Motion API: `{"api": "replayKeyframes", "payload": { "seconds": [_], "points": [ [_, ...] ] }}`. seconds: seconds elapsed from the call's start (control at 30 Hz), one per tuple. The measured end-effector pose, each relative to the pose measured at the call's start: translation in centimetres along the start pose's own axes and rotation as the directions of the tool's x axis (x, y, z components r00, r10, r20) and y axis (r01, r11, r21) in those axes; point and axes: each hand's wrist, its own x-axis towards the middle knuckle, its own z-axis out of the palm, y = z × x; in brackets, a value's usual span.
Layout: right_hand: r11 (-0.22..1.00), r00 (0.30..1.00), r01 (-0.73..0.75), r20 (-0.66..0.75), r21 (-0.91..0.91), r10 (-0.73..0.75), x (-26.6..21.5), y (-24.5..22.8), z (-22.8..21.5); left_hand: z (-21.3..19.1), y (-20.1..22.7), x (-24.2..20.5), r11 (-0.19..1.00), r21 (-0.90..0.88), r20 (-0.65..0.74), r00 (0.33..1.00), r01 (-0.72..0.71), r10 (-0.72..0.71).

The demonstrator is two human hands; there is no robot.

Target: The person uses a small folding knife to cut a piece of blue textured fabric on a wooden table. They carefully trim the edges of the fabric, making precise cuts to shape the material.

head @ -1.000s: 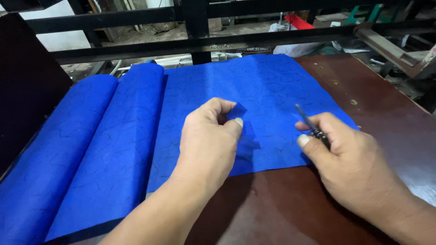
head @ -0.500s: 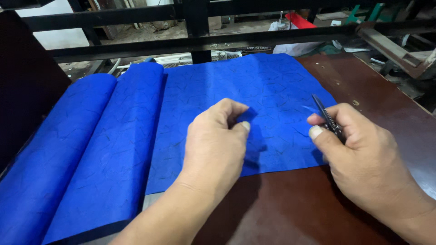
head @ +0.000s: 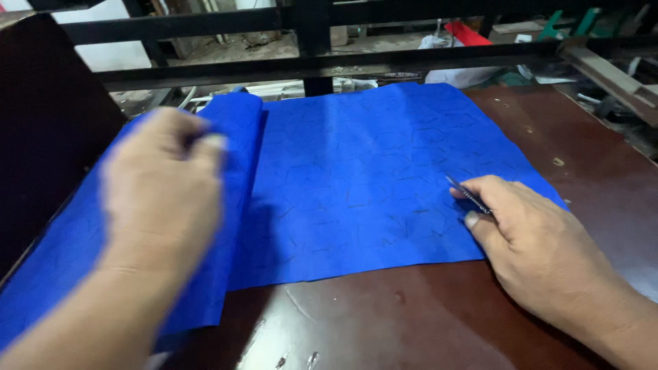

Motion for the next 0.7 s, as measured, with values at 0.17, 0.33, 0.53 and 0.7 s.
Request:
{"api": "replayKeyframes", "payload": {
  "seconds": [0.17,0.33,0.53,0.7],
  "points": [
    [0.994,0.996,-0.064,0.064,-0.084,0.069,0.0,-1.1,-0.6,-3.5,-9.1,2.4,0.837,0.436,-0.041,0.937,0.330,-0.348],
    [0.979,0.977,-0.158,0.126,-0.128,0.174,0.4,-3.4,-1.5,-3.9,-6.8,0.5,0.826,0.202,-0.009,0.844,0.526,-0.536],
    [0.917,0.931,0.363,-0.034,0.166,-0.363,0.1,-3.5,1.1,-3.2,-2.5,-0.6,0.662,-0.341,0.228,0.742,0.668,-0.631],
    [0.879,0.877,0.454,0.102,0.147,-0.470,-0.3,-3.5,2.5,-5.2,-10.0,0.3,0.812,0.346,-0.053,0.874,0.470,-0.483]
  ]
}}
